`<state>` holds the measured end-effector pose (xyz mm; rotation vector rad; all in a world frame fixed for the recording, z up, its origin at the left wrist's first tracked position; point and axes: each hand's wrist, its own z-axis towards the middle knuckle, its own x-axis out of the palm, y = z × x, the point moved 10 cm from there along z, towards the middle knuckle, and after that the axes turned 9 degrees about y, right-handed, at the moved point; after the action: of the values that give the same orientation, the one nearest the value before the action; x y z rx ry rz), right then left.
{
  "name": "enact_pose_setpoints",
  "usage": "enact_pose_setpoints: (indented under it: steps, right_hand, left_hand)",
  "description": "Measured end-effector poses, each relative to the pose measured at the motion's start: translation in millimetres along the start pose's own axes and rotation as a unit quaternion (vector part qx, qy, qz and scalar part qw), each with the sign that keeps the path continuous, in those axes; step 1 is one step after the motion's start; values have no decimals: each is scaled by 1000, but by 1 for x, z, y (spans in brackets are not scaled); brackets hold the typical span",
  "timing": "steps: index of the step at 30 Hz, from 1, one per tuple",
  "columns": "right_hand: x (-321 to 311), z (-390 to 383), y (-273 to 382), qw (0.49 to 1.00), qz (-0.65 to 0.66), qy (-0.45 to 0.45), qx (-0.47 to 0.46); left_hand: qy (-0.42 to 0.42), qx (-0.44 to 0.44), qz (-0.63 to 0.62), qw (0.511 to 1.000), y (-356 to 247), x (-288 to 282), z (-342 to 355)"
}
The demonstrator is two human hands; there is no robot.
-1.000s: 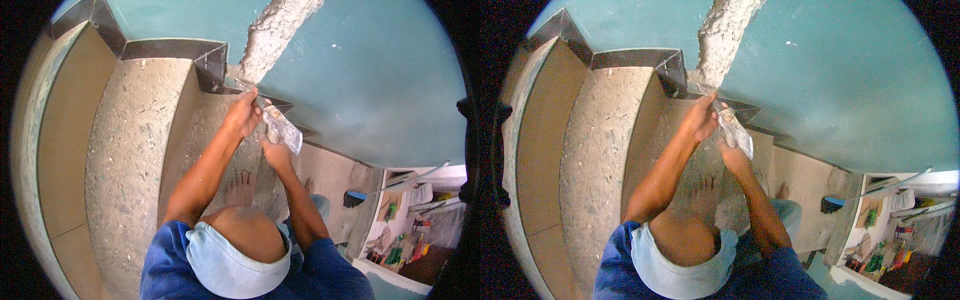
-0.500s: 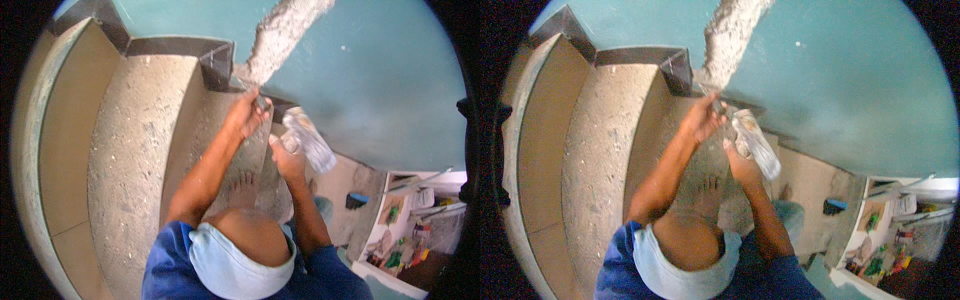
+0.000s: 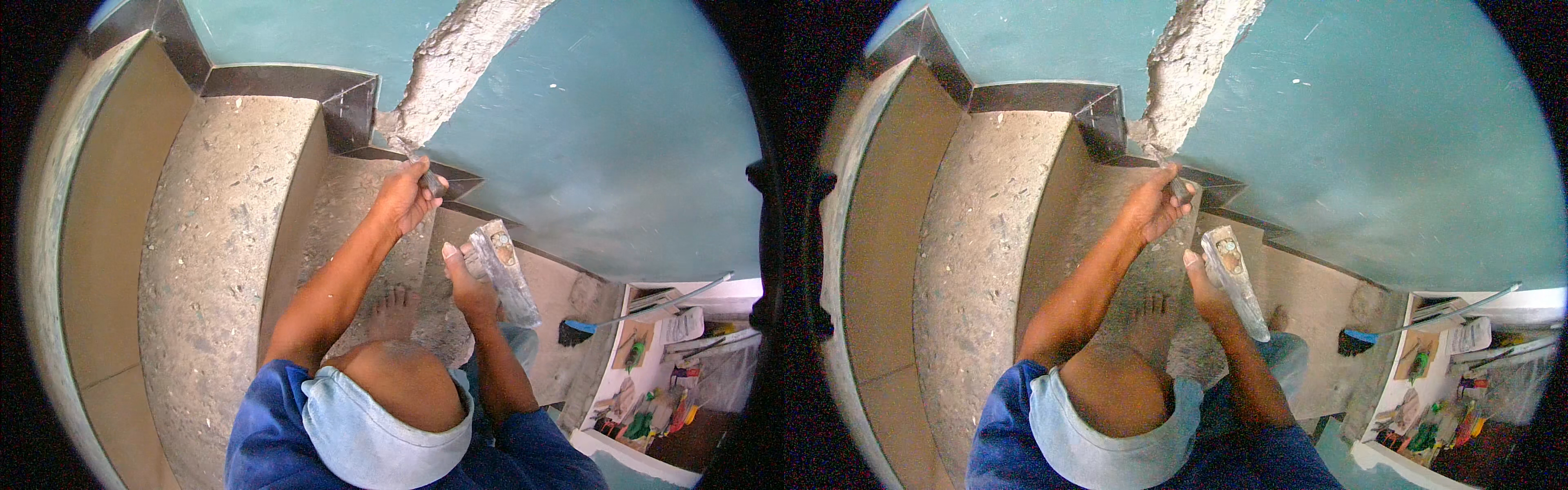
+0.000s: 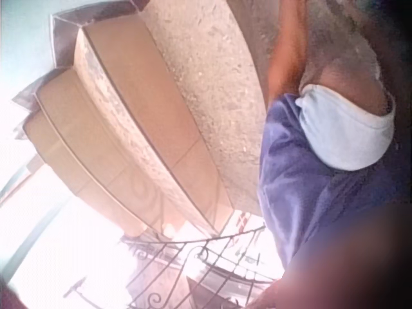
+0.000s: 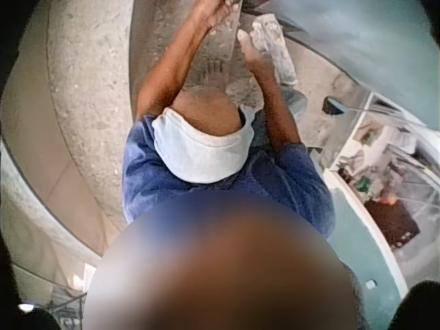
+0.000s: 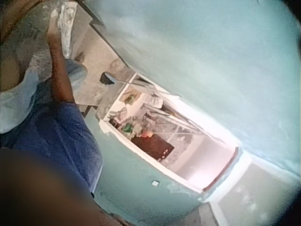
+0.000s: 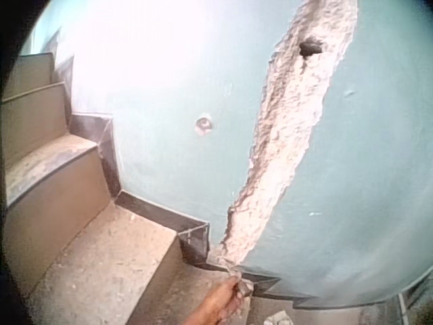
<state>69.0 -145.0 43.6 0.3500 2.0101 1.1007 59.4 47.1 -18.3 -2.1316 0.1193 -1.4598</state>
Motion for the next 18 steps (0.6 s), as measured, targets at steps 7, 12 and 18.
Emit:
enact_pose_setpoints:
  steps: [7, 12, 18]
  right_hand:
    - [-23, -1, 16, 998, 28, -35, -40]
    - [-24, -8, 26, 996, 4, -37, -79]
    - [7, 19, 22, 1000, 6, 27, -9]
  left_hand:
    - [-38, 16, -28, 999, -2, -4, -6]
    - [-20, 27, -43, 998, -7, 2, -6]
    - [-30, 26, -63, 997, -8, -2, -3]
